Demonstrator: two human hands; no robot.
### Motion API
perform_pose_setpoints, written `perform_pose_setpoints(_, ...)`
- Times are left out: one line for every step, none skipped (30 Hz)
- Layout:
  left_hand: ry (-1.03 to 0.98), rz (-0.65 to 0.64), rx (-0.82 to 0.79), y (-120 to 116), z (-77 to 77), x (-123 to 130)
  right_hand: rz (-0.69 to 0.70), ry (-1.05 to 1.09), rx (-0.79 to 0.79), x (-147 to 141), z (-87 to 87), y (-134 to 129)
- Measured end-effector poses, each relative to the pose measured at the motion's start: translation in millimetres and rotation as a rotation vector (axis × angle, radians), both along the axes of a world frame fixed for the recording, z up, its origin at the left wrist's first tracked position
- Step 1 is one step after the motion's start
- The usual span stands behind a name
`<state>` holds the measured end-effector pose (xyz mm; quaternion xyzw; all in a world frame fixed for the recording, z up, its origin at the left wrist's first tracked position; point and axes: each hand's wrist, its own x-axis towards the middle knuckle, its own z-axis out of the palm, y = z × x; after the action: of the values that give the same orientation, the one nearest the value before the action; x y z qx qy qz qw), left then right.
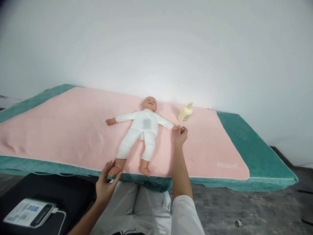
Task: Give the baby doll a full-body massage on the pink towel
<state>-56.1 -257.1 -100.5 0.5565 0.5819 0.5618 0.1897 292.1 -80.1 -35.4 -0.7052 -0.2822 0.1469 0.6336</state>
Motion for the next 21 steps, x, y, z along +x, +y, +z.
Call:
perform_pose_setpoints(-0.074,-0.011,-0.010,0,2.5,-1,0.002,0.001,0.015,0,-1.1,1)
perform_pose_setpoints(-0.143,-0.021,-0.015,1,5.7,-1,0.004,0.003,0.030,1,-2.6,3)
perform_pose_setpoints(-0.203,-0.027,-0.014,1,9.4,-1,0.002,0.007,0.044,1,-4.4,4)
perform_pose_setpoints(-0.252,-0.030,-0.007,3,13.4,0,-0.002,0.017,0.062,1,-6.4,6)
perform_pose_setpoints(-0.289,-0.028,0.008,4,17.4,0,-0.007,0.041,0.086,2,-8.6,8)
perform_pose_setpoints(-0.314,-0.023,0.026,5,21.2,1,-0.009,0.074,0.113,2,-10.8,11)
perform_pose_setpoints(-0.329,-0.020,0.041,7,24.9,2,-0.010,0.109,0.136,2,-12.8,13)
perform_pose_setpoints(-0.336,-0.019,0.053,9,28.4,2,-0.004,0.146,0.158,2,-14.4,15)
perform_pose_setpoints(-0.338,-0.022,0.064,11,31.7,2,0.013,0.183,0.177,2,-15.6,17)
perform_pose_setpoints(-0.335,-0.028,0.076,13,35.1,2,0.036,0.217,0.194,1,-16.2,18)
perform_pose_setpoints(-0.330,-0.036,0.089,15,38.6,2,0.061,0.245,0.208,0,-16.2,19)
perform_pose_setpoints(-0.320,-0.044,0.102,17,42.3,1,0.088,0.268,0.222,0,-15.5,20)
perform_pose_setpoints(-0.309,-0.047,0.115,20,46.3,1,0.117,0.290,0.236,-1,-14.3,20)
perform_pose_setpoints(-0.298,-0.048,0.125,23,50.6,1,0.142,0.307,0.246,-2,-12.5,19)
perform_pose_setpoints(-0.289,-0.049,0.133,26,55.1,1,0.160,0.314,0.251,-3,-10.3,19)
perform_pose_setpoints(-0.282,-0.052,0.140,29,59.6,1,0.171,0.318,0.257,-4,-7.8,18)
perform_pose_setpoints(-0.278,-0.057,0.146,33,64.1,2,0.176,0.318,0.267,-5,-5.0,17)
perform_pose_setpoints(-0.278,-0.066,0.154,36,68.4,4,0.176,0.312,0.279,-6,-1.9,17)
perform_pose_setpoints(-0.281,-0.079,0.166,40,72.3,5,0.172,0.299,0.294,-7,1.4,16)
perform_pose_setpoints(-0.285,-0.096,0.179,43,75.8,7,0.166,0.277,0.309,-9,5.1,16)
perform_pose_setpoints(-0.289,-0.112,0.192,47,78.8,8,0.161,0.244,0.317,-12,9.0,16)
